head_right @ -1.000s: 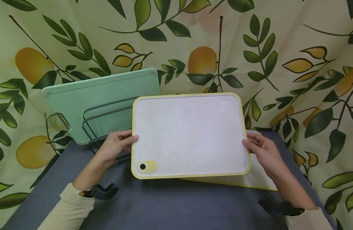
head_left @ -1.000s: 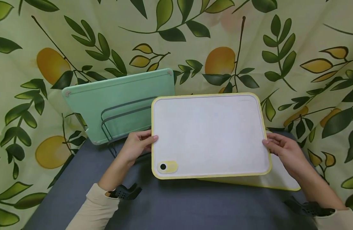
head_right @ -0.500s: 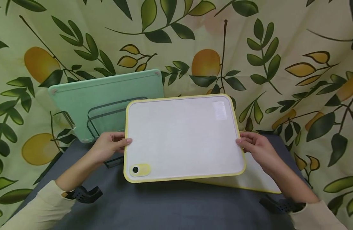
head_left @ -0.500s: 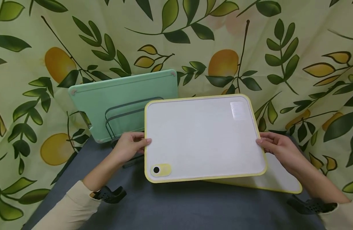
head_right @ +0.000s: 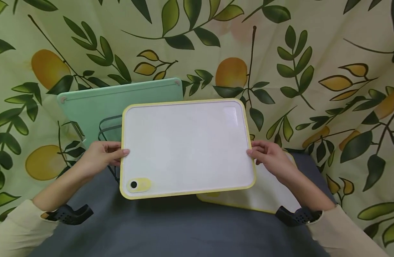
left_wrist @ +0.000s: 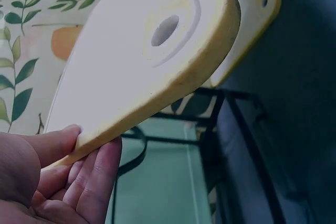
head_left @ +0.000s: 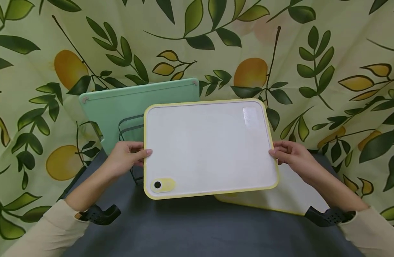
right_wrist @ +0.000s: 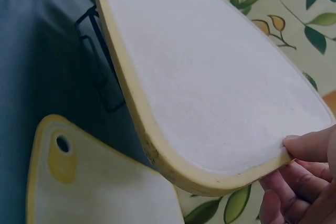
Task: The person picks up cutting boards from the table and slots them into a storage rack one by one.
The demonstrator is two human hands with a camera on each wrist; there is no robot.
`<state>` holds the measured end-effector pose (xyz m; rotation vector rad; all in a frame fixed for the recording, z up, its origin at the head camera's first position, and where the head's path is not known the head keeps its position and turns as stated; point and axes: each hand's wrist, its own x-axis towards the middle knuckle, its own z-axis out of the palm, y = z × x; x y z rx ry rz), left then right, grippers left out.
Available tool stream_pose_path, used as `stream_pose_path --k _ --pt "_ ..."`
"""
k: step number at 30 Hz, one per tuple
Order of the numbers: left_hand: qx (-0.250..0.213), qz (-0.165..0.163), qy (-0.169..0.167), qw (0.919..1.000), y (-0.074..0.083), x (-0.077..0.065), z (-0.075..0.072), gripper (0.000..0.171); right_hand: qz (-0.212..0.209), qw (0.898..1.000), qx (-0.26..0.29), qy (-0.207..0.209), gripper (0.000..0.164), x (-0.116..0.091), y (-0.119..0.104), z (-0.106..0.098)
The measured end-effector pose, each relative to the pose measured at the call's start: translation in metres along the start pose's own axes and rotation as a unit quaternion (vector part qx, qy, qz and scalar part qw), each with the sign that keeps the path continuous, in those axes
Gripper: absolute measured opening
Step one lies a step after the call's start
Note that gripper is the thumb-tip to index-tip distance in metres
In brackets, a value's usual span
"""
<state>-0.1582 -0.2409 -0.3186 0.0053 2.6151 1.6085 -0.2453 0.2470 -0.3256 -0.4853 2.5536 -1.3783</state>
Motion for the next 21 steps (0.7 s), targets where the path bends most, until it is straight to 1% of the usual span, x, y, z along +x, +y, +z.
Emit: stream_pose_path --k 5,11,15,21 --pt "0.025 -0.003 0.021 0.9995 0.003 -0.005 -0.018 0.046 -0.006 1.0 0.0 -0.006 0.047 0.016 -0.016 0.008" --pt "0.03 -0.015 0.039 0.9987 0.005 -0.008 -0.038 0.051 -0.015 1.0 -0.006 -0.015 0.048 0.03 -0.032 0.013" --pt "0.038 -0.01 0.048 0.9981 0.01 -0.01 -0.051 0.052 -0.023 1.0 -0.008 -0.013 0.048 0.038 -0.042 0.016" --pt "0.056 0.008 0.066 0.9963 0.016 -0.011 -0.072 0.052 -0.03 0.999 -0.011 -0.008 0.046 0.047 -0.059 0.018"
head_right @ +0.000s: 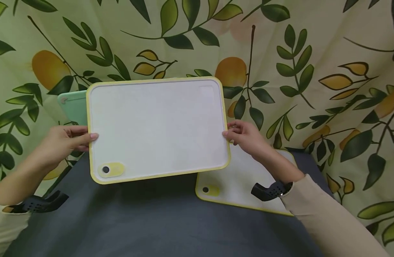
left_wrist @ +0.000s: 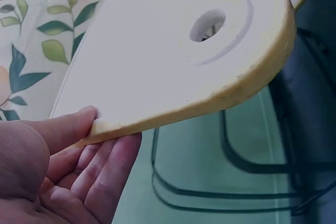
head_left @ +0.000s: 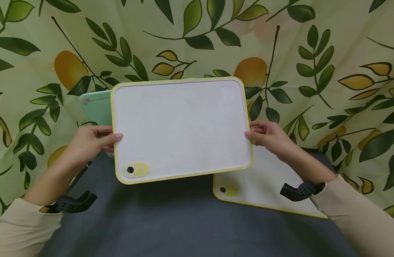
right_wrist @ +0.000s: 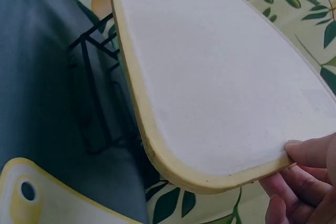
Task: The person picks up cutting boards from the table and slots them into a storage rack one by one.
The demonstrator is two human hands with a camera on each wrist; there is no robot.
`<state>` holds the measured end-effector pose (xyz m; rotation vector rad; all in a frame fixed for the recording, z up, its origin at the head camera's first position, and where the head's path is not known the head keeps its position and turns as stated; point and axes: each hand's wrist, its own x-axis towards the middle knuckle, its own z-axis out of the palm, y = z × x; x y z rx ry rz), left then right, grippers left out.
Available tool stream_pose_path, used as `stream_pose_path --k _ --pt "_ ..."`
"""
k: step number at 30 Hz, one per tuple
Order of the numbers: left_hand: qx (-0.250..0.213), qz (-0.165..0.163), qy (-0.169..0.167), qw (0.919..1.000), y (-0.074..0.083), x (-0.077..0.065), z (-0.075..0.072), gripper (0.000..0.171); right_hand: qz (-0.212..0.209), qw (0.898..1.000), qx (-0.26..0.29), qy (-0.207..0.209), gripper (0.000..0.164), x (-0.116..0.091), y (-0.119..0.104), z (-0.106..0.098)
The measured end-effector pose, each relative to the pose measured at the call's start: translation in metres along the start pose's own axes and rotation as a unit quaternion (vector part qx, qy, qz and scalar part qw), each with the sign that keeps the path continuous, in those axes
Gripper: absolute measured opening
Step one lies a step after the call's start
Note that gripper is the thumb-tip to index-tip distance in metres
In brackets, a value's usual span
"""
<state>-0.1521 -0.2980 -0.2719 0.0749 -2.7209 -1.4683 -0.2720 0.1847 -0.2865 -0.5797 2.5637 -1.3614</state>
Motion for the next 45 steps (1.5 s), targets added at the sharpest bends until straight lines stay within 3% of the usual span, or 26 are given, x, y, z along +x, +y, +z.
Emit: stream_pose_path --k 14,24,26,30,36,45 --pt "0.019 -0.011 0.012 0.9997 0.009 0.008 -0.025 0.059 0.005 0.999 -0.035 0.007 0.044 0.034 -0.029 -0.003" --pt "0.043 -0.022 0.027 0.9985 0.015 0.019 -0.045 0.067 -0.001 1.0 -0.012 0.013 0.04 0.054 -0.045 -0.001" --pt "0.043 -0.022 0.035 0.9982 0.015 0.021 -0.05 0.054 -0.003 1.0 -0.012 0.015 0.04 0.059 -0.049 0.0" --pt "0.029 -0.012 0.05 0.9983 0.016 0.024 -0.06 0.007 -0.011 1.0 -0.014 0.016 0.041 0.07 -0.055 0.001" --pt "0.013 0.008 0.061 0.998 0.017 0.028 -0.068 0.021 -0.008 1.0 -0.022 0.008 0.04 0.086 -0.065 0.0" --pt "0.013 -0.004 0.073 0.9973 0.015 0.032 -0.082 0.023 -0.006 1.0 -0.014 -0.002 0.042 0.107 -0.083 0.005"
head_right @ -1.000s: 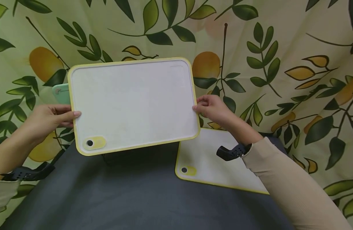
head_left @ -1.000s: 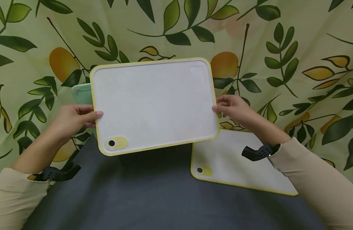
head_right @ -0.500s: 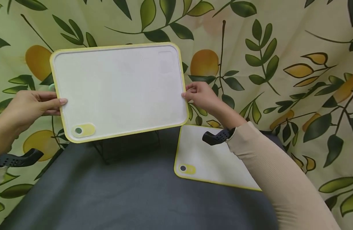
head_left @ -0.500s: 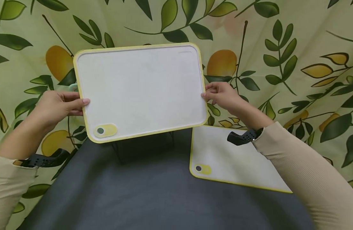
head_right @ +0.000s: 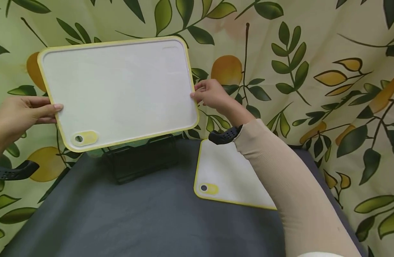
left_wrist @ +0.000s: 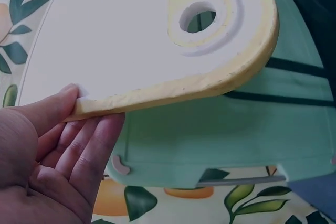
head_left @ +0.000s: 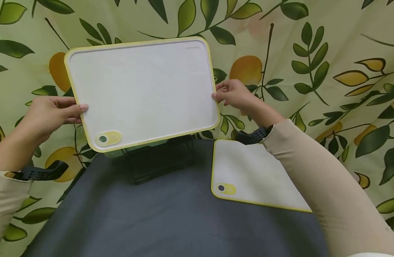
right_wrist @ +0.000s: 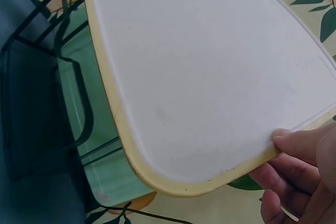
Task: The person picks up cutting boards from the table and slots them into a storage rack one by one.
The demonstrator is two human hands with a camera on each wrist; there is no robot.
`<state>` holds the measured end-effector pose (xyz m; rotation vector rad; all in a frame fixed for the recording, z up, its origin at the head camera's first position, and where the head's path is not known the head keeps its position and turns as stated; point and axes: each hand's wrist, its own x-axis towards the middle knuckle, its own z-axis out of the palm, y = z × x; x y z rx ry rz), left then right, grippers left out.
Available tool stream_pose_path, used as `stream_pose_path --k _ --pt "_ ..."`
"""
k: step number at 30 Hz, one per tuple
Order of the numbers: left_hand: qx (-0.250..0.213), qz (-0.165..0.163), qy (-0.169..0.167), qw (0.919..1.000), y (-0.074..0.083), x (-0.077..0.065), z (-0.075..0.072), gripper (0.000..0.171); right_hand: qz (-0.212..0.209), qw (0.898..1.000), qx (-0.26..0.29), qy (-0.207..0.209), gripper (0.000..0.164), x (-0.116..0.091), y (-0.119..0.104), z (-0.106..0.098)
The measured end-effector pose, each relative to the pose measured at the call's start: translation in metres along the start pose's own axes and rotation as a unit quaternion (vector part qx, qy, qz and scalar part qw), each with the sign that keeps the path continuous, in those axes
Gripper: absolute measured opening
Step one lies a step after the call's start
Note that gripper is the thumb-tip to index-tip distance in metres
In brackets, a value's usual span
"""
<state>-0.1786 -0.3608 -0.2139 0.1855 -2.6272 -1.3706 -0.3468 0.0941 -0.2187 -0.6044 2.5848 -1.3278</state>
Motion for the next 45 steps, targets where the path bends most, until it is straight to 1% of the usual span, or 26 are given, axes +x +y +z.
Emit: stream_pose_path --k 1,4,8,11,12,15,19,25,30,33,36,40,43,45 --pt "-0.002 0.004 0.002 1.0 0.0 0.001 -0.001 0.023 0.002 1.0 0.001 -0.001 0.043 0.002 -0.001 0.0" --pt "-0.006 0.0 0.003 1.0 0.001 0.006 -0.003 0.022 0.002 1.0 0.011 0.002 0.04 0.009 -0.004 -0.002" --pt "-0.031 -0.006 0.003 0.9995 0.001 0.015 -0.004 0.018 0.001 1.0 0.023 0.014 0.036 0.018 -0.009 -0.007" --pt "-0.05 0.001 0.013 0.9987 -0.002 0.021 -0.008 0.016 0.001 1.0 0.026 0.015 0.036 0.025 -0.014 -0.006" --pt "-0.048 0.002 0.016 0.9987 -0.003 0.023 -0.01 0.015 -0.001 1.0 0.027 0.014 0.036 0.027 -0.015 -0.005" --pt "-0.061 0.006 0.026 0.9978 -0.003 0.026 -0.015 0.013 -0.004 0.999 0.033 0.012 0.036 0.032 -0.017 -0.002" --pt "-0.077 0.006 0.033 0.9965 -0.002 0.028 -0.021 0.01 -0.008 0.999 0.042 0.02 0.036 0.04 -0.02 0.002" --pt "-0.091 -0.002 0.054 0.9943 -0.002 0.028 -0.027 0.011 -0.018 0.998 0.058 0.022 0.035 0.052 -0.026 0.008" --pt "-0.106 0.006 0.071 0.9918 -0.004 0.025 -0.032 0.01 -0.021 0.994 0.106 0.017 0.034 0.061 -0.03 0.016" --pt "-0.123 0.011 0.081 0.9891 -0.005 0.025 -0.031 0.012 -0.022 0.992 0.126 0.015 0.032 0.063 -0.03 0.018" --pt "-0.119 0.016 0.091 0.9886 -0.007 0.025 -0.027 0.015 -0.017 0.991 0.132 0.017 0.032 0.065 -0.029 0.02" --pt "-0.128 0.019 0.106 0.9859 -0.008 0.025 -0.025 0.014 -0.018 0.989 0.143 0.022 0.032 0.067 -0.028 0.023" --pt "-0.152 0.021 0.119 0.981 -0.01 0.025 -0.025 0.012 -0.023 0.988 0.153 0.021 0.031 0.07 -0.028 0.026" --pt "-0.158 0.024 0.125 0.9791 -0.011 0.026 -0.025 0.013 -0.023 0.987 0.157 0.022 0.029 0.072 -0.028 0.028"
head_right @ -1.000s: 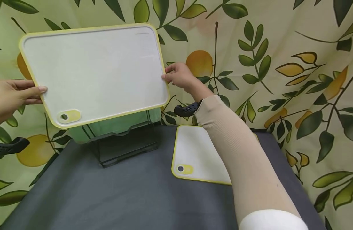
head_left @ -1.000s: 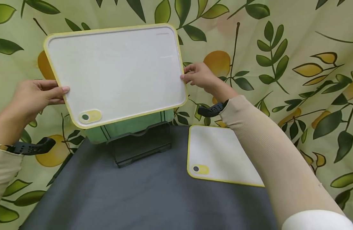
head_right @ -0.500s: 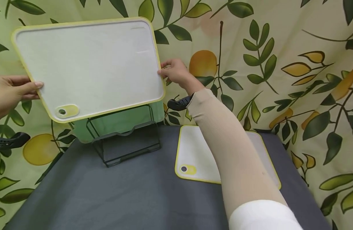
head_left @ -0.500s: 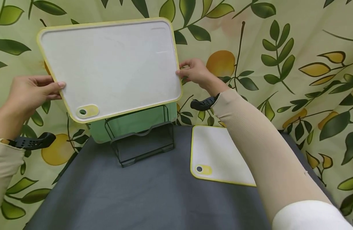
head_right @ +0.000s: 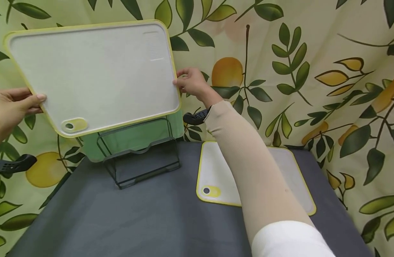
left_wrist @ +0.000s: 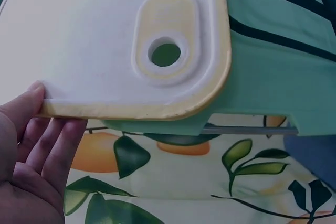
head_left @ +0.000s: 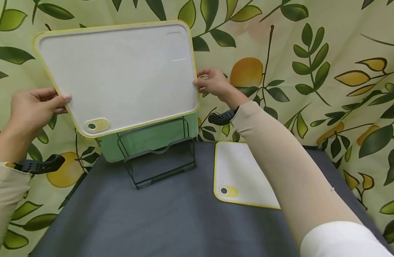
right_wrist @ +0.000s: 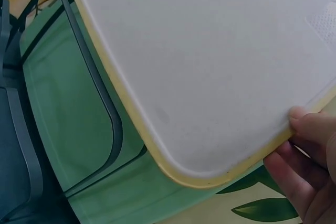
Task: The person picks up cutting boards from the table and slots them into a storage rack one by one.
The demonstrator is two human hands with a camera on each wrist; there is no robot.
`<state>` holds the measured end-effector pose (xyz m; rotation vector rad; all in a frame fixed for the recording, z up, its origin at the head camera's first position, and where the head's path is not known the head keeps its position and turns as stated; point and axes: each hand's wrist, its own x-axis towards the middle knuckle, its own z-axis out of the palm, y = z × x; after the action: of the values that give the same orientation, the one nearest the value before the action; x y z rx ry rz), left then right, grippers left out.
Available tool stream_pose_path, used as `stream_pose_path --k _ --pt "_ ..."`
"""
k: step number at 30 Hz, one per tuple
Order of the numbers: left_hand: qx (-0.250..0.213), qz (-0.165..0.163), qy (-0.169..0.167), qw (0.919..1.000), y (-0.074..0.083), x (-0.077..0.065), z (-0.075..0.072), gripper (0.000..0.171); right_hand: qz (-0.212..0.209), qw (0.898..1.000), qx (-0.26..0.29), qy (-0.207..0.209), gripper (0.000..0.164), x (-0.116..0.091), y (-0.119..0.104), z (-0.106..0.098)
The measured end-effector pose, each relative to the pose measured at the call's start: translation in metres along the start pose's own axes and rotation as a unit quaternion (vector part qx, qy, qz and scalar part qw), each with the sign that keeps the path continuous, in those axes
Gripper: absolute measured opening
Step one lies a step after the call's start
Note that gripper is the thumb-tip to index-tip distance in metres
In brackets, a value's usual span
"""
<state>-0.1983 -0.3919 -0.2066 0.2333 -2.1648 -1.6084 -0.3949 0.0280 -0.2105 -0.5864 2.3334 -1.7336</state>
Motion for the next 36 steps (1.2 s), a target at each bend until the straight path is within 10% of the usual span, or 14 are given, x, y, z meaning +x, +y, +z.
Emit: stream_pose_path --k 36 --pt "0.107 -0.018 -0.011 0.994 -0.024 -0.023 0.008 0.018 0.0 1.0 0.005 0.002 0.03 0.003 0.042 0.018"
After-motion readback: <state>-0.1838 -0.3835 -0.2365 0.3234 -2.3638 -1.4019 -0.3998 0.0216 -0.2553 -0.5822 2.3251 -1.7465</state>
